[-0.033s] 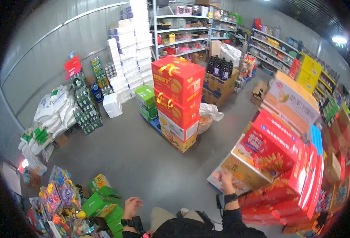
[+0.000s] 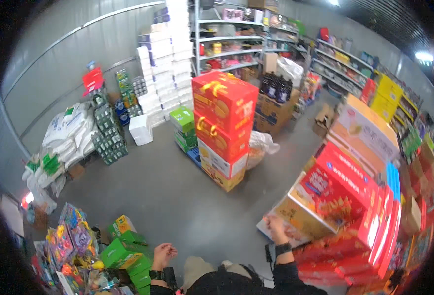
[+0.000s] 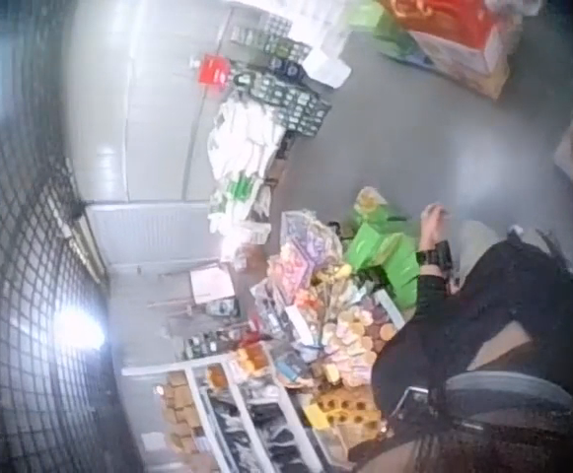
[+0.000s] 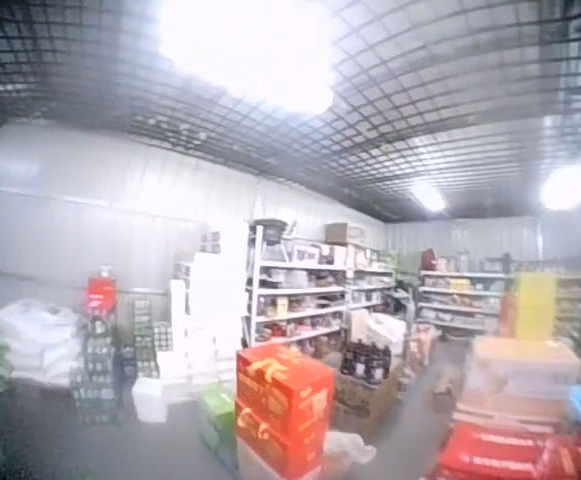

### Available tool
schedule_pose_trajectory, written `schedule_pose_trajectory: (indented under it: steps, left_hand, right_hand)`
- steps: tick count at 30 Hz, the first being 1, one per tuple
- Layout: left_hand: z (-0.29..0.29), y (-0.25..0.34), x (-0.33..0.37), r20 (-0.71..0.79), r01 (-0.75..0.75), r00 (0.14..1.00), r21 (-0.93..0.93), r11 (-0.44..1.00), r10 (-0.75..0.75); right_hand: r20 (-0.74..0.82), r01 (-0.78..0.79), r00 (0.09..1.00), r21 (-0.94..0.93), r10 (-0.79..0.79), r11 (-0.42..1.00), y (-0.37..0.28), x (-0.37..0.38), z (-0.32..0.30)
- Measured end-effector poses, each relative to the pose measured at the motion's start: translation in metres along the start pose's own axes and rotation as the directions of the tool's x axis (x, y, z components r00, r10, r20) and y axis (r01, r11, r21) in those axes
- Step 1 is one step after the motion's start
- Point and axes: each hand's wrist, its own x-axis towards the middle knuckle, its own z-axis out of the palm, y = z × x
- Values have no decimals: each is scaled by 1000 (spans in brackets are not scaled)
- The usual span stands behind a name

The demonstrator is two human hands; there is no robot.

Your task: The person picks up green boxes of mosquito coils from a pile on the floor and places them onto a metal shelf among other packaged goods.

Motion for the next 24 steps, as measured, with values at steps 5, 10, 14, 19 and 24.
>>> schedule_pose_trajectory:
  steps: [5,10,14,19,24]
  left_hand:
    - [12,30,96,-108,173,980,36,984,-168]
    - [-25,81,208,-46,104,993,-77,992,-108]
    - [-78,145,281,-257,90,963,23,996,-81]
    - [-167,191,338,-415,-43,910,-152,988,-25]
    - [-236,217,389,-573,14,816,-106,994,-73]
  right_hand:
    - [171,-209,968,148,183,967,-6,15,135]
    - [382,-422,868,226,318,878,-21,64,263]
    - [471,-506,769,33,433,862,-42,122,391]
    - [546,-429,703,-185,455,884,-59,199,513]
    - [352,-529,792,-11,498,849,-63,269,568]
